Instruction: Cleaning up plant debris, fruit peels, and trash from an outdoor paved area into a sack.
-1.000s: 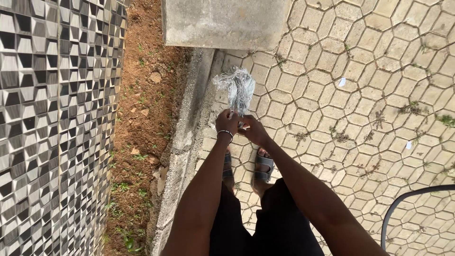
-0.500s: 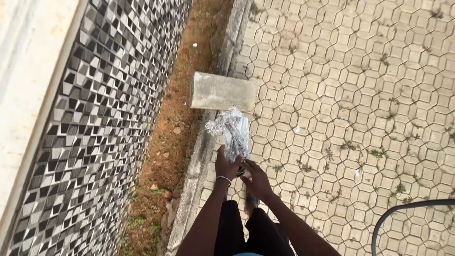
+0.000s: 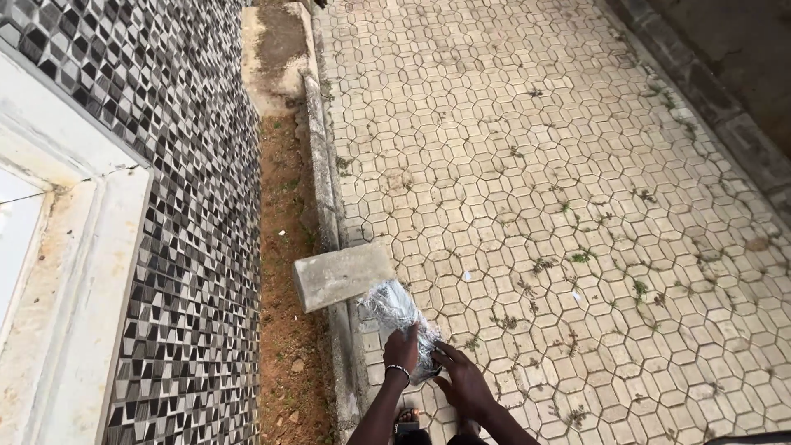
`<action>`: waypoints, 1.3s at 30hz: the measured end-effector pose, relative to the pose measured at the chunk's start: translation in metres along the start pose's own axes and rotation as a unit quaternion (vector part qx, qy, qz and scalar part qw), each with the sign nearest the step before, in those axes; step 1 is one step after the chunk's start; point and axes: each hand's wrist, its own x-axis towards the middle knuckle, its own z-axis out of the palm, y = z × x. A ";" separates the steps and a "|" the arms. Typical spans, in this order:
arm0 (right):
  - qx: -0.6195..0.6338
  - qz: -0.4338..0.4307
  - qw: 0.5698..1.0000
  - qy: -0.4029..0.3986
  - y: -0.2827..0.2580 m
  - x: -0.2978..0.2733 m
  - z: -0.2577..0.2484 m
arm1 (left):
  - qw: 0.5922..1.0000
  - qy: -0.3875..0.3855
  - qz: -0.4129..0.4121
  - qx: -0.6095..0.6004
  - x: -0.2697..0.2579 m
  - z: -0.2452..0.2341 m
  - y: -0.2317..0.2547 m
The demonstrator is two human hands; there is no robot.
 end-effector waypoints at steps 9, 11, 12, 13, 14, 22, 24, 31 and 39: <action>-0.014 0.120 0.979 0.167 -0.034 -0.106 -0.021 | 0.954 -0.282 0.106 -0.001 -0.068 -0.001 0.056; -0.017 0.143 0.967 0.211 -0.017 -0.144 -0.018 | 0.930 -0.351 0.113 0.003 -0.093 0.023 0.061; -0.020 0.151 0.959 0.241 -0.009 -0.164 -0.015 | 0.909 -0.403 0.108 0.001 -0.106 0.034 0.064; -0.016 0.172 0.948 0.267 -0.013 -0.176 -0.024 | 0.897 -0.422 0.127 0.020 -0.116 0.045 0.074; 0.008 0.209 0.935 0.287 -0.016 -0.190 -0.035 | 0.870 -0.464 0.157 0.050 -0.129 0.057 0.084; 0.031 0.413 0.791 0.450 -0.039 -0.376 -0.068 | 0.606 -0.617 0.422 0.271 -0.338 0.108 0.160; -0.015 0.366 0.789 0.494 -0.031 -0.431 -0.054 | 0.539 -0.654 0.469 0.250 -0.394 0.125 0.159; -0.037 0.453 0.622 0.637 -0.044 -0.601 -0.033 | 0.420 -0.770 0.459 0.141 -0.594 0.125 0.166; -0.085 0.499 0.428 0.749 -0.040 -0.710 -0.033 | 0.253 -0.764 0.593 -0.019 -0.730 0.172 0.169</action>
